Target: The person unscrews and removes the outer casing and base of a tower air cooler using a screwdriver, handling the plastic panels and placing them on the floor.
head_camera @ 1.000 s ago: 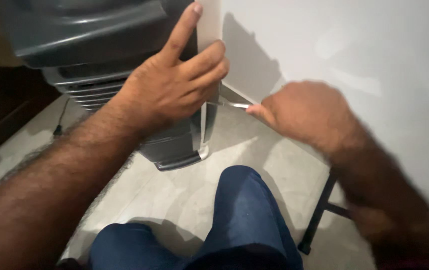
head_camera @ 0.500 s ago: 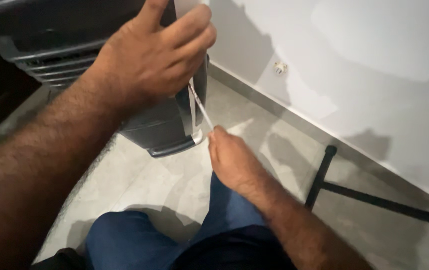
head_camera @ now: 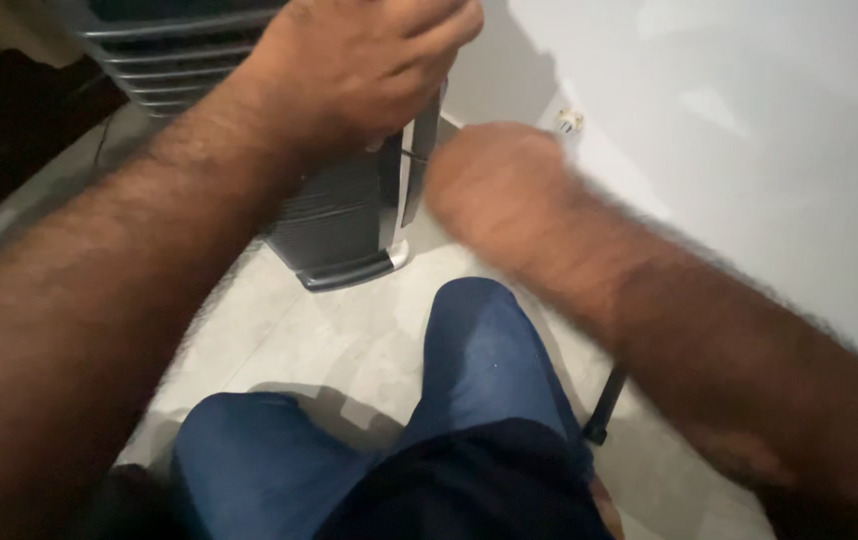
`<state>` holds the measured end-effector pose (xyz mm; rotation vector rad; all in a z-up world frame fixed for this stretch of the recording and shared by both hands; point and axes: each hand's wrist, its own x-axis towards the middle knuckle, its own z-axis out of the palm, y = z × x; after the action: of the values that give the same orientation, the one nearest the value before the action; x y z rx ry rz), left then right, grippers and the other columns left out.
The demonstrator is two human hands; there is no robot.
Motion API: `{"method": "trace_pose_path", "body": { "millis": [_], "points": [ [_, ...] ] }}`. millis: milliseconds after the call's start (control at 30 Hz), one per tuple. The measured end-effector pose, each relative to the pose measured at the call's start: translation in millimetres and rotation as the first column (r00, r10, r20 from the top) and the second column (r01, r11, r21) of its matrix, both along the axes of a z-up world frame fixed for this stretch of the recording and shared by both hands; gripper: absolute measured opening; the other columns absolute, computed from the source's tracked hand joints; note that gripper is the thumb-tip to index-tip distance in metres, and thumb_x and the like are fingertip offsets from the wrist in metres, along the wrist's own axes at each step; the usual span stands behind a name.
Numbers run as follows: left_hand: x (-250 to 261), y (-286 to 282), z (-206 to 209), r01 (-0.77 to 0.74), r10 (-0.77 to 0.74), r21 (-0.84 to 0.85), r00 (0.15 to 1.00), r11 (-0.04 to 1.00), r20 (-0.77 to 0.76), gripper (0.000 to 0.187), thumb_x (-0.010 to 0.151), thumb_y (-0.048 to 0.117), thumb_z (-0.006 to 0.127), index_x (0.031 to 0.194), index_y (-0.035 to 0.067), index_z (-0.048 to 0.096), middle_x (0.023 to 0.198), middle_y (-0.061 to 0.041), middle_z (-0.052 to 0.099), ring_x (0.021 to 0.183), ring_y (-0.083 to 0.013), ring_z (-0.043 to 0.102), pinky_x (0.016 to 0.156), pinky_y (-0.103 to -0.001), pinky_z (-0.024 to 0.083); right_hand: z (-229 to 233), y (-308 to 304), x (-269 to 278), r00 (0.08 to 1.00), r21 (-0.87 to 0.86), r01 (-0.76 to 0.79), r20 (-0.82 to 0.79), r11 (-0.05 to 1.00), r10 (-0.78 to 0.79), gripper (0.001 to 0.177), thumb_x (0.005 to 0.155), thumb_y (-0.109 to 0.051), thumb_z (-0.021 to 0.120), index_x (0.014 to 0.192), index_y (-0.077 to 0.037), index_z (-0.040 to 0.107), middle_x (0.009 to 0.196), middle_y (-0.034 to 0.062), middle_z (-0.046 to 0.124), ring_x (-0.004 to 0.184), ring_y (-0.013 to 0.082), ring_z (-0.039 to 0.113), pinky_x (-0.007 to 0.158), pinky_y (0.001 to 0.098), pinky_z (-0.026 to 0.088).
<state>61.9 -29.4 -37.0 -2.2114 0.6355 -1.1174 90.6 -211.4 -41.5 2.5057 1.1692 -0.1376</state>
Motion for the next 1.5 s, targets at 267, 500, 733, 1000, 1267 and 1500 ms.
{"method": "trace_pose_path", "body": {
  "millis": [267, 500, 733, 1000, 1267, 1500],
  "points": [
    [0, -7, 2, -0.064, 0.042, 0.16, 0.99, 0.985, 0.137, 0.033, 0.08, 0.04, 0.068, 0.104, 0.019, 0.078, 0.129, 0.011, 0.061, 0.13, -0.0091, 0.049, 0.105, -0.033, 0.044, -101, -60, -4, 0.107, 0.184, 0.93, -0.964, 0.319, 0.243, 0.015, 0.098, -0.006, 0.049, 0.11, -0.004, 0.058, 0.078, 0.0042, 0.051, 0.057, 0.0142, 0.046, 0.048, 0.0341, 0.041],
    [-9, -14, 9, -0.189, 0.177, 0.265, 0.982, 0.946, 0.071, 0.028, 0.079, 0.037, 0.074, 0.102, 0.022, 0.08, 0.133, 0.011, 0.058, 0.135, -0.0124, 0.042, 0.102, -0.037, 0.041, -161, 14, -74, 0.01, 0.004, 1.0, -0.695, -0.011, 0.719, 0.011, 0.1, -0.008, 0.049, 0.108, -0.015, 0.05, 0.088, 0.0037, 0.049, 0.072, 0.0179, 0.051, 0.059, 0.0347, 0.047],
    [-8, -13, 18, -0.157, 0.152, 0.311, 0.988, 0.937, 0.042, 0.024, 0.081, 0.036, 0.073, 0.097, 0.02, 0.08, 0.13, 0.007, 0.059, 0.137, -0.0168, 0.042, 0.119, -0.052, 0.028, -153, 54, -80, -0.008, -0.163, 0.983, -0.508, -0.086, 0.861, 0.01, 0.106, -0.016, 0.051, 0.1, -0.025, 0.048, 0.085, -0.0001, 0.049, 0.074, 0.0156, 0.048, 0.06, 0.0317, 0.04],
    [-10, -11, 22, -0.128, 0.146, 0.284, 0.988, 0.95, -0.043, 0.021, 0.071, 0.036, 0.076, 0.087, 0.023, 0.08, 0.127, 0.007, 0.06, 0.139, -0.0179, 0.042, 0.125, -0.056, 0.011, -154, 62, -58, -0.238, -0.203, 0.967, -0.521, 0.152, 0.82, 0.02, 0.108, -0.035, 0.053, 0.093, -0.026, 0.045, 0.07, -0.0045, 0.038, 0.061, 0.012, 0.039, 0.052, 0.0279, 0.033],
    [-8, -9, 20, -0.129, 0.124, 0.298, 0.992, 0.946, 0.034, 0.021, 0.078, 0.038, 0.075, 0.092, 0.023, 0.08, 0.126, 0.009, 0.06, 0.137, -0.0153, 0.042, 0.123, -0.053, 0.016, -128, -51, 50, -0.215, 0.019, 0.775, -0.932, 0.632, 0.292, 0.015, 0.103, -0.028, 0.056, 0.103, -0.013, 0.051, 0.069, -0.0048, 0.04, 0.048, 0.0051, 0.033, 0.035, 0.0213, 0.023],
    [-16, -11, 23, -0.088, 0.112, 0.332, 0.992, 0.939, -0.053, 0.031, 0.073, 0.039, 0.075, 0.101, 0.026, 0.08, 0.127, 0.008, 0.062, 0.138, -0.0169, 0.044, 0.122, -0.052, 0.021, -31, -50, 102, 0.35, 0.125, 0.569, -0.931, 0.813, -0.102, 0.033, 0.102, -0.035, 0.053, 0.103, -0.006, 0.069, 0.065, -0.0049, 0.046, 0.048, 0.0051, 0.038, 0.038, 0.0227, 0.031]
  ]
}}
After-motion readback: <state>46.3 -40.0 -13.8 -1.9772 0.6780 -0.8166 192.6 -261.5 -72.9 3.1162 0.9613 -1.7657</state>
